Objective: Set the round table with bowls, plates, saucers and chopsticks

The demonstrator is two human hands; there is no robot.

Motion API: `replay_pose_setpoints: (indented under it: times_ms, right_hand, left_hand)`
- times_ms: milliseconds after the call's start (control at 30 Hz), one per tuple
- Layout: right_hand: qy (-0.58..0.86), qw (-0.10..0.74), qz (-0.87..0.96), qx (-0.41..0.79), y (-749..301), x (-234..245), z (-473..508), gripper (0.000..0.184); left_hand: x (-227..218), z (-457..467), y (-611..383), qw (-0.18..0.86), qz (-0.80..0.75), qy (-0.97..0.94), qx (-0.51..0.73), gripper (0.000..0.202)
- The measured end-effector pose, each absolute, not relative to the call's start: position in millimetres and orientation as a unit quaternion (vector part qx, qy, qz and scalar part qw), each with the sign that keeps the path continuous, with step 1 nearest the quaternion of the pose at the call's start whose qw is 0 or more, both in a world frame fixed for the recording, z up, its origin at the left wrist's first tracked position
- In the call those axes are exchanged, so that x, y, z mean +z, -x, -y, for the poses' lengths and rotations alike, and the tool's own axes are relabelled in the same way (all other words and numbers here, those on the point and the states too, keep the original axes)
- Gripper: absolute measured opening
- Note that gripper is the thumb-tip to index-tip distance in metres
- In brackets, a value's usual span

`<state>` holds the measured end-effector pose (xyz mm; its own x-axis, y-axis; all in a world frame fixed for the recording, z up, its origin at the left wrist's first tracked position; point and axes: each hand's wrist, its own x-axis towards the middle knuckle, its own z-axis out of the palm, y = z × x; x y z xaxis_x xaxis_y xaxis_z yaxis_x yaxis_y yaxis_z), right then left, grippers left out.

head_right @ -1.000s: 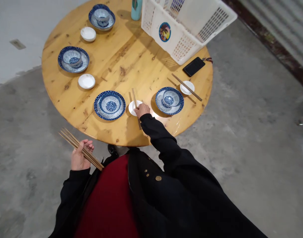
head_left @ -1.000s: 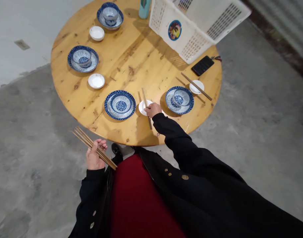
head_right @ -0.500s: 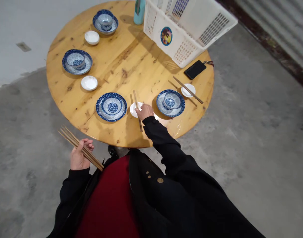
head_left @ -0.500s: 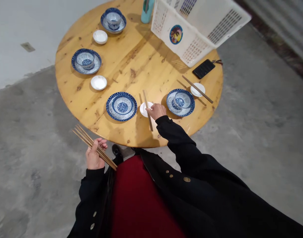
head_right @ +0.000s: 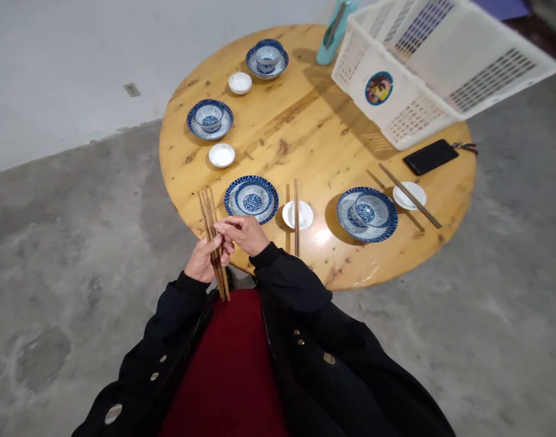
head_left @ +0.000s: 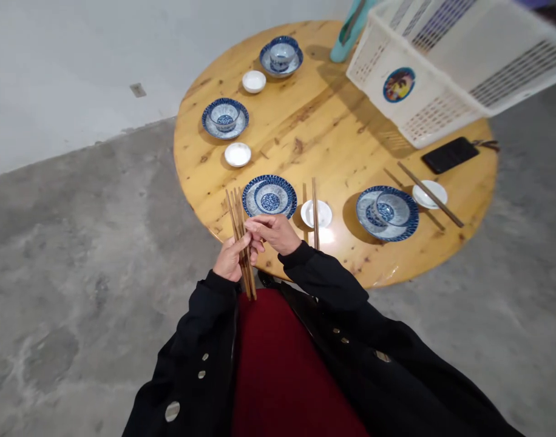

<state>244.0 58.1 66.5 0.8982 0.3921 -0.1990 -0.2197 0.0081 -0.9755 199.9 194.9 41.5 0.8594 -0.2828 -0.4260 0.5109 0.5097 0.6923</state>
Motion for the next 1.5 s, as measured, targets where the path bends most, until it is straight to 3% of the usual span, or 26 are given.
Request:
replay_pose_setpoints:
  times_ms: [300, 467, 700, 867, 1100, 1333, 1500]
  right_hand:
    - [0.694, 0.681, 0.029, 0.23, -246.9, 60.9, -74.9, 0.052]
    - [0.748, 0.645, 0.045, 0.148, -254.1, 67.9, -78.5, 0.048]
    - [0.867, 0.466, 0.059, -0.168, -275.5, 85.9, -77.5, 0.035]
    - [0.92, 0.358, 0.089, -0.134, -289.3, 53.5, -103.6, 0.037]
    - [0.944, 0.314, 0.071, -0.068, -293.2, 21.0, -119.0, 0.034]
    - [0.889, 0.379, 0.137, -0.217, -297.7, 3.4, -121.7, 0.027]
    - [0.875, 0.4, 0.128, -0.24, -294.8, -3.0, -134.7, 0.028]
  left_hand:
    - [34.1, -211.1, -195.0, 0.855, -0.119, -0.412, -0.292, 0.044]
    - [27.7, -221.5, -198.5, 0.864, -0.164, -0.423, -0.22, 0.048]
    - [13.1, -291.5, -198.0, 0.856, -0.291, -0.428, 0.009, 0.037]
    - [-0.3, -336.4, -177.1, 0.843, -0.325, -0.424, 0.067, 0.037]
    - [-25.0, -371.4, -132.7, 0.82, -0.382, -0.416, 0.09, 0.041]
    - [-28.3, -402.9, -109.1, 0.8, -0.424, -0.409, 0.113, 0.035]
    - [-23.0, -425.7, -102.8, 0.788, -0.43, -0.422, 0.126, 0.033]
